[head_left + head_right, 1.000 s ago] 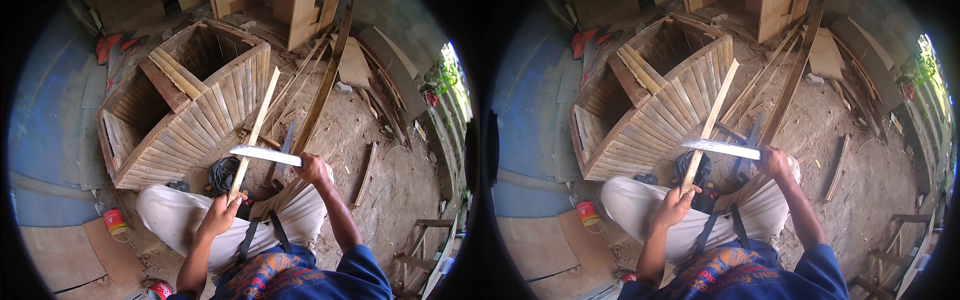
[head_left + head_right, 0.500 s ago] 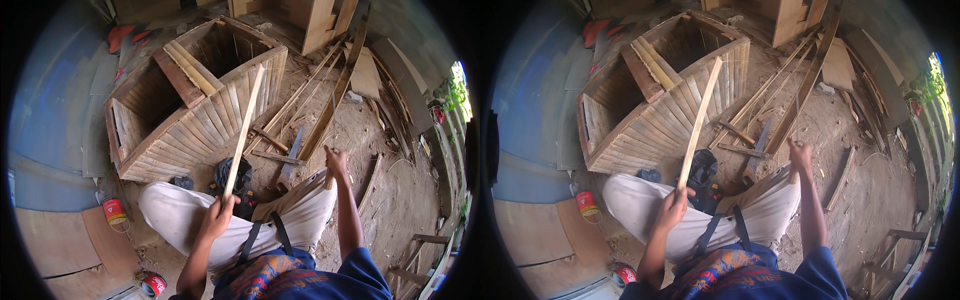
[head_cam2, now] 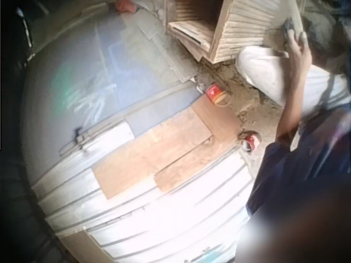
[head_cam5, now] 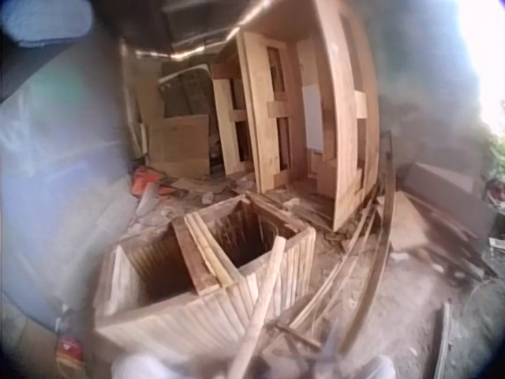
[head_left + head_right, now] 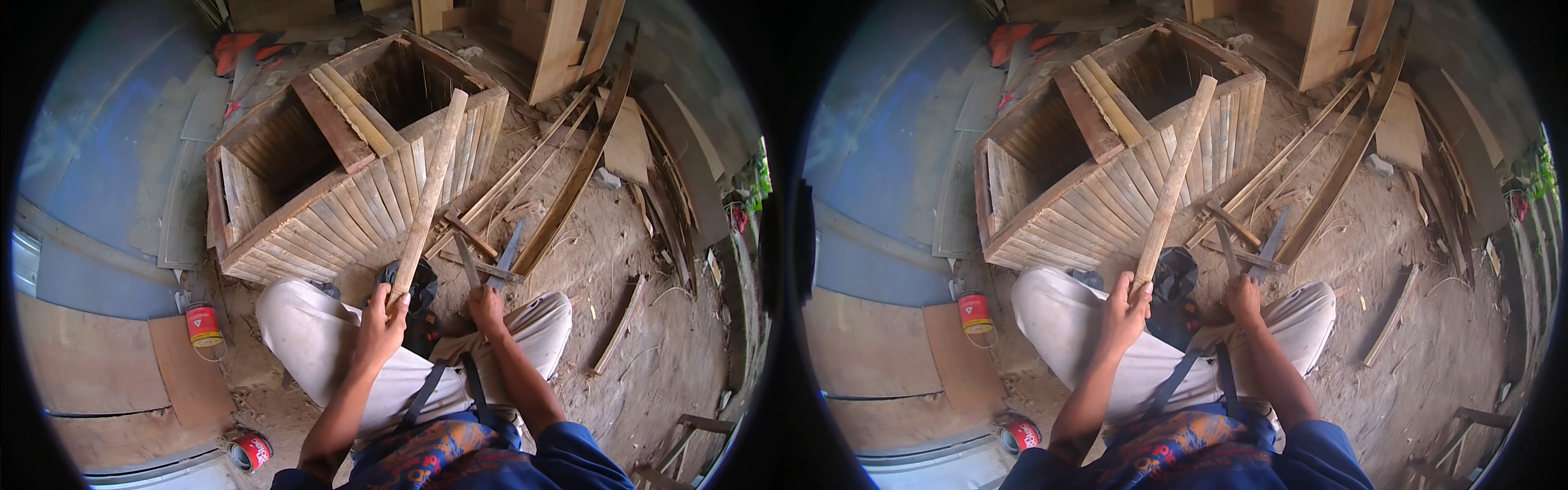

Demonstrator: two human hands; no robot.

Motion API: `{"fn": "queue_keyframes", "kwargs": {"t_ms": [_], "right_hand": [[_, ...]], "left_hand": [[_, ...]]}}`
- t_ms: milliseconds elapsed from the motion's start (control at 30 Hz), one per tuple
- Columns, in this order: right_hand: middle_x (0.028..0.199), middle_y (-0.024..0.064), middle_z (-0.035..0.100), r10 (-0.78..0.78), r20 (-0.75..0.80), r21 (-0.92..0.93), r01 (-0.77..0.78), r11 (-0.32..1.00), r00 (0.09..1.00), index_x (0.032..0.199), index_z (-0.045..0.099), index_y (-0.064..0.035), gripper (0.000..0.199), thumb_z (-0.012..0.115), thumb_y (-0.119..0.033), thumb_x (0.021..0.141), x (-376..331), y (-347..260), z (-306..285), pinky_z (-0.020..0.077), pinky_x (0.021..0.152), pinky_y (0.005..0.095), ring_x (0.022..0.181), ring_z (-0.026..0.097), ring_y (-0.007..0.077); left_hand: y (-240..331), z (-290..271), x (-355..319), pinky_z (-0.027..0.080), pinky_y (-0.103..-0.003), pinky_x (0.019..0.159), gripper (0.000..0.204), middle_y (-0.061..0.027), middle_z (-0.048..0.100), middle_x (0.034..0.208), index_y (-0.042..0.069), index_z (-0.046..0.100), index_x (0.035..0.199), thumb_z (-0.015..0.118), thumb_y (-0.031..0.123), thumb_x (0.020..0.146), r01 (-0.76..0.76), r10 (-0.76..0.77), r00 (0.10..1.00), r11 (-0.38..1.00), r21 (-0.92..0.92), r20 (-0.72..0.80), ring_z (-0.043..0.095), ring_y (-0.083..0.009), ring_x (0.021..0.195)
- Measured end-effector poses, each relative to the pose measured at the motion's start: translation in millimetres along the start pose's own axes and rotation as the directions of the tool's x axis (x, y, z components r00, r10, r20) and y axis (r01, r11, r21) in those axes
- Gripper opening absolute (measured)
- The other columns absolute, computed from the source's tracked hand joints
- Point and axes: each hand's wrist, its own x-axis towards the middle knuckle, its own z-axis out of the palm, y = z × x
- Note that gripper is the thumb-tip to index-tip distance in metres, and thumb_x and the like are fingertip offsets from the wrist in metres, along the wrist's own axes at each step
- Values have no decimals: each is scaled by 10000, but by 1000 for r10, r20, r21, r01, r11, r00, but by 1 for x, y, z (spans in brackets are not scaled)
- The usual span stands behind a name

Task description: The person sits on the floor and assembles a wooden structure using a hand saw, hammer, and nails. They cut wooden slats to size, position them into the frame, and hammer nails to secure them.

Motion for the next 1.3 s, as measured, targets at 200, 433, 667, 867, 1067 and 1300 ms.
{"fn": "queue_keyframes", "kwargs": {"t_ms": [200,433,667,867,1067,1300], "right_hand": [[1395,272,459,-361,-319,207,437,875,876,1391,461,-17,657,744,-85,801,1,-82,-69,427,1060,498,1301,469,448],[1507,198,408,-610,-354,-253,555,792,709,1462,423,-60,777,798,-188,793,0,-157,-161,276,1140,543,1437,354,395],[1120,170,674,-525,-3,-218,511,831,851,1254,627,-58,468,783,-238,851,-11,-105,-173,434,991,497,1186,604,374],[901,192,722,-407,135,134,391,911,903,1147,673,4,441,832,-245,820,-25,-86,-187,561,710,390,821,731,341],[935,228,708,-462,-132,204,480,853,877,1259,606,46,493,778,-210,875,24,-184,-172,551,737,415,840,724,366],[1098,253,630,-616,-292,37,652,757,732,1345,591,-8,466,679,-163,914,165,-315,-130,519,875,476,1008,637,451]], "left_hand": [[10,-23,4,439,-305,607,259,-42,574,727,21,603,1034,609,280,1022,-3,3,1000,999,-47,17,496,-97,671],[74,-130,67,522,-399,606,350,-148,700,697,32,738,900,779,378,872,-487,386,872,752,444,302,679,-322,627],[114,-164,120,524,-354,647,334,-185,692,714,34,748,804,894,324,728,-397,185,907,677,620,379,697,-244,654],[80,-173,202,517,-269,705,216,-7,702,802,42,704,945,702,257,964,-540,543,827,839,66,-149,639,-84,738],[12,-134,276,523,-363,874,434,-174,712,1023,-6,625,1104,612,416,1005,-207,298,870,944,258,-392,683,-257,987],[9,-82,263,486,-542,970,664,-280,695,1068,56,685,1127,253,554,1047,119,105,951,743,658,-291,648,-472,1040]]}}
